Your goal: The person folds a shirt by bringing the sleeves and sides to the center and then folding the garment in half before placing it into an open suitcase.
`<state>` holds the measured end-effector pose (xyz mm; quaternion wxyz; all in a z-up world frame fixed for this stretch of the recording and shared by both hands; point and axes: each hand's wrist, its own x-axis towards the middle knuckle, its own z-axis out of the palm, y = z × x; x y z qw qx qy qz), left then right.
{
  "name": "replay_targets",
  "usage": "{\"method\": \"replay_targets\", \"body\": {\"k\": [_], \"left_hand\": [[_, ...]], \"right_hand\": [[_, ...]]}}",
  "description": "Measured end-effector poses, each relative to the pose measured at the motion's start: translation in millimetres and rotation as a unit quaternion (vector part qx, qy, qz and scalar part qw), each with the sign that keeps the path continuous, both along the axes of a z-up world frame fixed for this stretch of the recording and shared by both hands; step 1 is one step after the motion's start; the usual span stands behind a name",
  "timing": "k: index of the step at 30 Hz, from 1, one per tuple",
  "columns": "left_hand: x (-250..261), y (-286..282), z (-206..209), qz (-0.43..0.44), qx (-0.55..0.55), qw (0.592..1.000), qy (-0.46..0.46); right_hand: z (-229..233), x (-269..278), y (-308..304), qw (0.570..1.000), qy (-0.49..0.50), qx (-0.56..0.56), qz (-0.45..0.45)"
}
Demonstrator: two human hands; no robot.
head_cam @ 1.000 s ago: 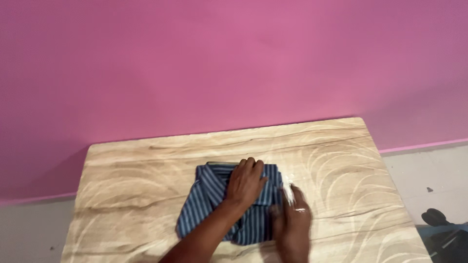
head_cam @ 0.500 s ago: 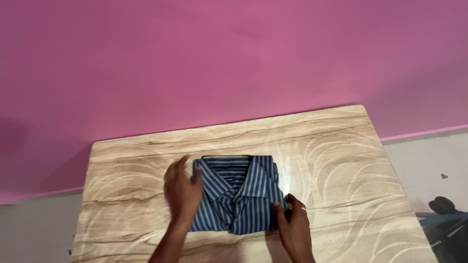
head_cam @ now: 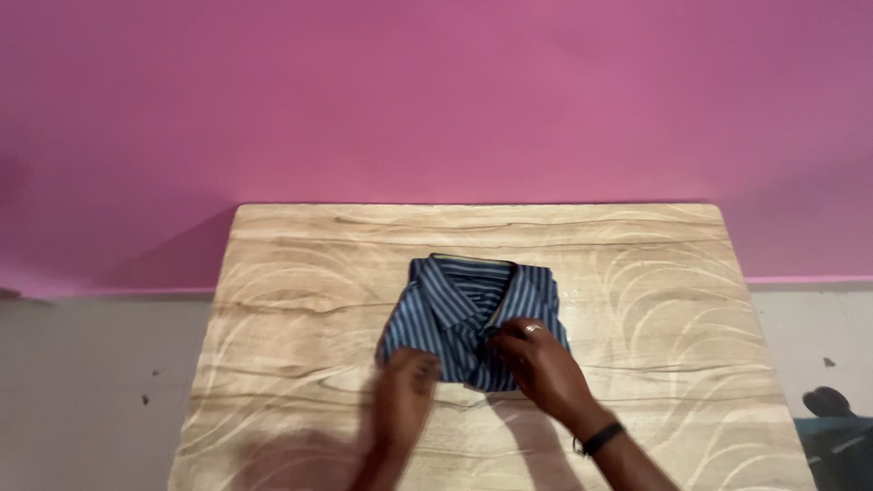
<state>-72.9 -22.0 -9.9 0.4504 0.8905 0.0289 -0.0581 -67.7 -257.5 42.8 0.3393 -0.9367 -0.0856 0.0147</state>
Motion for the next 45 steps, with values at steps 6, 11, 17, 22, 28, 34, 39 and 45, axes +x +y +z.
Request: {"method": "replay_targets", "body": {"k": [6, 11, 17, 22, 28, 34, 39, 45], "left_hand": [[-8.9, -45.7, 8.1, -0.025, -0.035, 0.995, -0.087], [45.1, -48.8, 1.8, -0.127, 0.077, 0.937, -0.317], [133.2, -66.9, 0.0, -0.411, 0.29, 0.858, -0.099], [160.4, -88.2, 7.8, -0.524, 0.314, 0.792, -0.002], [153.5, -92.3, -7.6, -0.483, 0.283, 0.824, -0.086], [134.9, -82.6, -9.2, -0.389, 0.188, 0.885, -0.175], [103.9, -66.7, 4.5, -0.126, 0.007, 0.961, -0.245], [4.3, -60.7, 0.9, -0.006, -0.058, 0.986, -0.153]], "right_hand": [[0.8, 46.3, 4.8, 0.963, -0.023, -0.127, 0.236], [-4.3, 33.2, -3.9, 0.962, 0.02, -0.187, 0.199], [2.1, 11.2, 4.9, 0.994, -0.035, -0.085, 0.052], [-2.0, -16.5, 13.7, 1.0, -0.015, -0.014, -0.001], [-1.2, -22.6, 15.3, 0.996, 0.028, 0.061, -0.06], [-6.0, -6.7, -0.1, 0.996, 0.063, -0.038, -0.044], [-20.2, 36.8, -9.4, 0.971, -0.072, -0.146, 0.173], [17.4, 101.6, -1.9, 0.912, 0.036, -0.23, 0.339]]}}
